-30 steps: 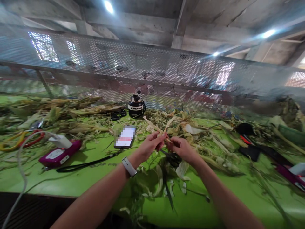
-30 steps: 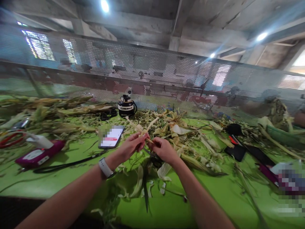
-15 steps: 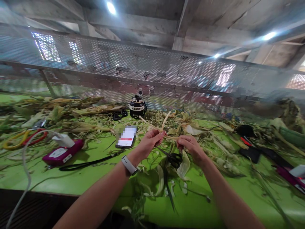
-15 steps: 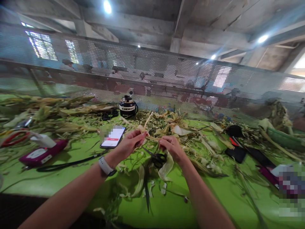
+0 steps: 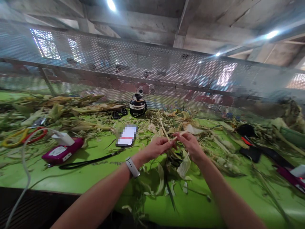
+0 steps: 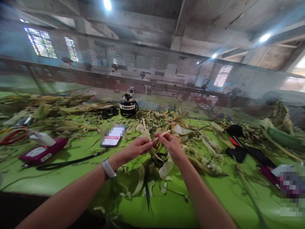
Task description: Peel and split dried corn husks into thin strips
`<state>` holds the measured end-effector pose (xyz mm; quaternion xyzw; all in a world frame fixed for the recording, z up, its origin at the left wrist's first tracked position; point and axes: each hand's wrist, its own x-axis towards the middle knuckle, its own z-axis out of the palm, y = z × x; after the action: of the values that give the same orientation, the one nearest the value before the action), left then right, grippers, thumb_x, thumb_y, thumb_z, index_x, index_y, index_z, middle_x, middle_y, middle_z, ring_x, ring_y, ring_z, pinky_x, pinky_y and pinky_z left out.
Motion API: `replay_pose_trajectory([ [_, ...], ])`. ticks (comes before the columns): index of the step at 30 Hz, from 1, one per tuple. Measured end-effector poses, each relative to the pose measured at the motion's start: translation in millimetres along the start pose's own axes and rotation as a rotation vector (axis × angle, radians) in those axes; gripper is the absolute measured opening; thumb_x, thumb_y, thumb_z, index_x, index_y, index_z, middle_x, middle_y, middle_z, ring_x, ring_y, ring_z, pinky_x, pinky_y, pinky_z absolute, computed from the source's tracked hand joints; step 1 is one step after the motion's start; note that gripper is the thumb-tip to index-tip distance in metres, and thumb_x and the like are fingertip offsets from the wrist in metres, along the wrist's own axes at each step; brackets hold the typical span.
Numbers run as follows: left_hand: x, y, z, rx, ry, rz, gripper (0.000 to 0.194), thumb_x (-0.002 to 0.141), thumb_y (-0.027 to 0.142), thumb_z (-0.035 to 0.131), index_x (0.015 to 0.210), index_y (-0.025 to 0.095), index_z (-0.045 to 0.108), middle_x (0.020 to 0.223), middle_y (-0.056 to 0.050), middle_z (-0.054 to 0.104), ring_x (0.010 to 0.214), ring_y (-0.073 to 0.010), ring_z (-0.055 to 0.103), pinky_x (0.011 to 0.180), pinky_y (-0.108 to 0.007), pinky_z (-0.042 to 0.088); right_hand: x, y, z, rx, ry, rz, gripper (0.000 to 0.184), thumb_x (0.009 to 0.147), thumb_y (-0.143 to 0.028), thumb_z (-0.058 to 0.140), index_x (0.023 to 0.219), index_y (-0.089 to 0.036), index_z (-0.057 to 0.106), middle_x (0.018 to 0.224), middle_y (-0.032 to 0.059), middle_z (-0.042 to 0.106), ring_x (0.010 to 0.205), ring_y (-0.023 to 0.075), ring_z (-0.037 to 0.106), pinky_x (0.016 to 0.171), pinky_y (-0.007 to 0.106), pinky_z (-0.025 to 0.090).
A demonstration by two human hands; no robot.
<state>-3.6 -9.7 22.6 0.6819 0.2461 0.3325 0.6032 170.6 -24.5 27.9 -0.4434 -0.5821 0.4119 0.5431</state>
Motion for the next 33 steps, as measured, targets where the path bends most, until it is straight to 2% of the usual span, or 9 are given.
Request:
replay_pose_trajectory([
  [4,-0.9,-0.1,0.5,0.113,-0.008,-0.016,0.051,0.073,0.063,0.053,0.069,0.013,0.059,0.05,0.007,0.032,0.048,-0.006,0.025,0.046,-0.023,0.016,4.1,10.9,5.0,-0.04,0.135,-0.028,0.036,0.065,-0.052,0.069,0.059,-0.017,0.062,0.062,0.0014,0.061,0.06,0.0147,0.054,0.061,0.029,0.044],
  [7,-0.3,-3.2,-1.3,0.202,-0.022,-0.022,0.048,0.075,0.06,0.052,0.071,0.013,0.059,0.051,0.007,0.031,0.049,-0.0067,0.025,0.046,-0.023,0.017,5.3,9.5,0.0,-0.225,0.146,-0.093,0.033,0.07,-0.05,0.065,0.074,-0.017,0.064,0.07,0.0036,0.063,0.066,0.0177,0.057,0.065,0.032,0.047],
  [9,0.0,-5.4,-1.7,0.229,-0.03,-0.008,0.045,0.075,0.058,0.053,0.072,0.014,0.056,0.054,0.007,0.032,0.051,-0.007,0.027,0.047,-0.022,0.02,3.2,3.2,-4.2,-0.446,0.216,-0.246,0.035,0.072,-0.045,0.064,0.094,-0.017,0.064,0.088,0.0077,0.066,0.082,0.0223,0.06,0.078,0.039,0.047],
  [11,-0.6,-6.6,-1.0,0.219,-0.042,-0.008,0.042,0.076,0.057,0.053,0.071,0.015,0.052,0.055,0.007,0.034,0.051,-0.007,0.029,0.047,-0.022,0.022,-1.5,-4.9,-5.6,-0.69,0.302,-0.458,0.04,0.075,-0.038,0.062,0.11,-0.019,0.06,0.112,0.0105,0.062,0.106,0.0262,0.054,0.095,0.045,0.038],
  [14,-2.2,-6.2,2.1,0.196,-0.074,0.004,0.042,0.078,0.058,0.05,0.071,0.016,0.049,0.056,0.006,0.038,0.052,-0.0077,0.031,0.048,-0.022,0.024,-9.3,-12.9,-0.5,-0.887,0.233,-0.635,0.035,0.081,-0.032,0.057,0.114,-0.023,0.061,0.122,0.0086,0.058,0.122,0.0264,0.043,0.105,0.047,0.027],
  [20,-3.1,-3.9,9.4,0.103,-0.122,0.049,0.048,0.069,0.063,0.058,0.077,0.016,0.052,0.061,0.004,0.044,0.056,-0.0099,0.037,0.052,-0.024,0.03,-8.6,-7.5,12.3,-0.649,0.011,-0.534,0.016,0.082,-0.034,0.058,0.077,-0.023,0.068,0.096,0.0072,0.068,0.109,0.0239,0.053,0.097,0.043,0.036],
  [26,-7.1,-3.2,5.7,0.071,-0.21,-0.036,0.044,0.08,0.058,0.049,0.08,0.016,0.062,0.053,0.002,0.049,0.048,-0.0088,0.038,0.047,-0.024,0.025,-6.5,-7.0,11.3,-0.398,-0.053,-0.289,0.019,0.08,-0.035,0.059,0.07,-0.019,0.064,0.092,0.0059,0.064,0.093,0.0188,0.059,0.088,0.033,0.043],
  [29,-7.6,-4.7,4.6,0.04,-0.269,-0.06,0.043,0.08,0.055,0.052,0.082,0.015,0.066,0.053,0.001,0.052,0.046,-0.0083,0.039,0.048,-0.024,0.025,-7.7,-6.8,13.7,-0.407,-0.052,-0.295,0.019,0.08,-0.034,0.058,0.07,-0.018,0.062,0.084,0.0045,0.062,0.084,0.0173,0.059,0.081,0.031,0.045],
  [33,-6.5,-5.7,4.7,-0.077,-0.188,-0.057,0.036,0.077,0.05,0.059,0.087,0.016,0.061,0.062,0.0,0.059,0.055,-0.0101,0.047,0.054,-0.023,0.033,-7.9,-9.9,11.5,-0.562,0.092,-0.457,0.015,0.083,-0.034,0.056,0.082,-0.02,0.063,0.086,0.0054,0.063,0.087,0.0195,0.057,0.083,0.034,0.043],
])
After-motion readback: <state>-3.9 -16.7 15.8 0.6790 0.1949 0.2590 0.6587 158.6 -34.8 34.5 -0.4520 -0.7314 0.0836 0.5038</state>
